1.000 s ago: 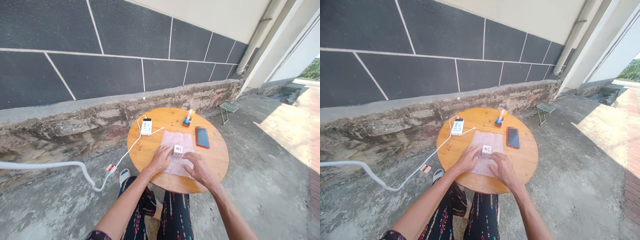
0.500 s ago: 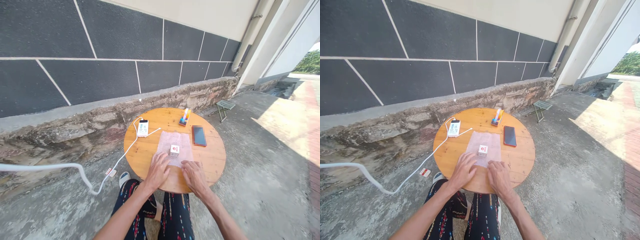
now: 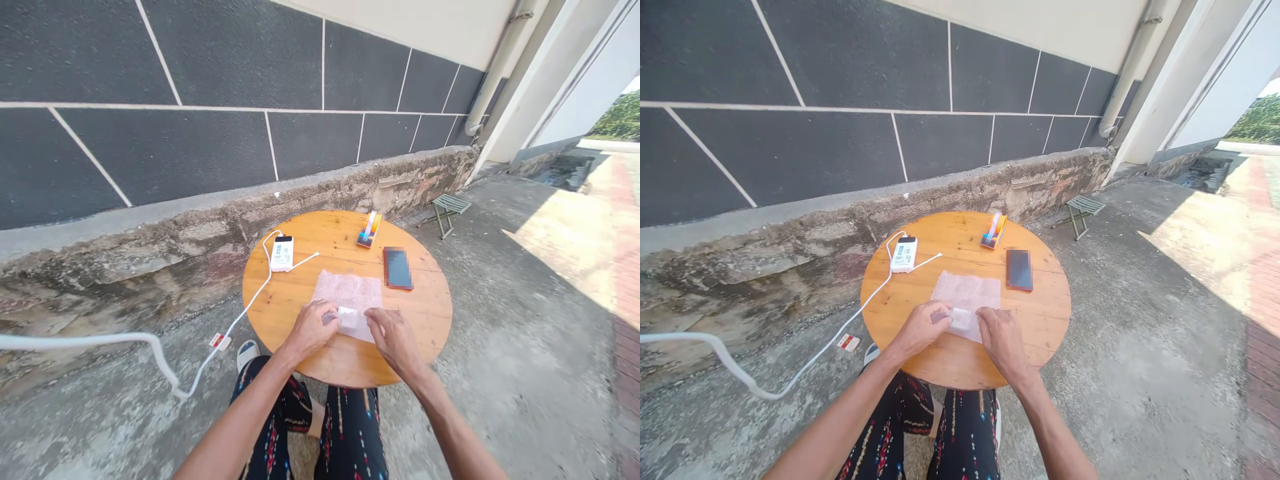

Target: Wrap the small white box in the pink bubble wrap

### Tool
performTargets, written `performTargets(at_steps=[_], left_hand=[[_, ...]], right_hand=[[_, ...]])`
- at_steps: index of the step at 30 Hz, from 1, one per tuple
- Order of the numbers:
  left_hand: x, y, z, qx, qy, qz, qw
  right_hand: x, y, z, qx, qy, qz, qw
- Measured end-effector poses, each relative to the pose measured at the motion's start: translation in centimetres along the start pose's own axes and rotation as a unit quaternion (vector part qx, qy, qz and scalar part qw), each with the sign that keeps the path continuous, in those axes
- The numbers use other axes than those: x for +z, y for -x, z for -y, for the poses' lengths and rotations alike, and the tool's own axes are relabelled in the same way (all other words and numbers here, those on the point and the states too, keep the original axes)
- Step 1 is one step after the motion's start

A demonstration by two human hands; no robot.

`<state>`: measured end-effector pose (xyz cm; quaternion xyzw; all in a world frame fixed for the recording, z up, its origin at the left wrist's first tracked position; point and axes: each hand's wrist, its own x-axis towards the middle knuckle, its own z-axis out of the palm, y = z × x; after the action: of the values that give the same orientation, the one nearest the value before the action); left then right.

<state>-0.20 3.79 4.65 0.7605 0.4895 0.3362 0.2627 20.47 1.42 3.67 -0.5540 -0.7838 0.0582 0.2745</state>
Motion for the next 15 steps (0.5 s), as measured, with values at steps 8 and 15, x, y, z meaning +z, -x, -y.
performTargets(at_steps=[8, 15], left_hand=[[1.3, -1.5, 0.7, -0.098, 0.064, -0.019, 0.993], [2.1, -2.1, 1.3, -0.126, 0.096, -0.034, 0.987]], right_hand=[[1.8, -1.9, -1.5, 0.083, -0.007, 0.038, 0.996], [2.4, -1.8, -2.1, 0.071, 0.017, 0.007, 0.997]])
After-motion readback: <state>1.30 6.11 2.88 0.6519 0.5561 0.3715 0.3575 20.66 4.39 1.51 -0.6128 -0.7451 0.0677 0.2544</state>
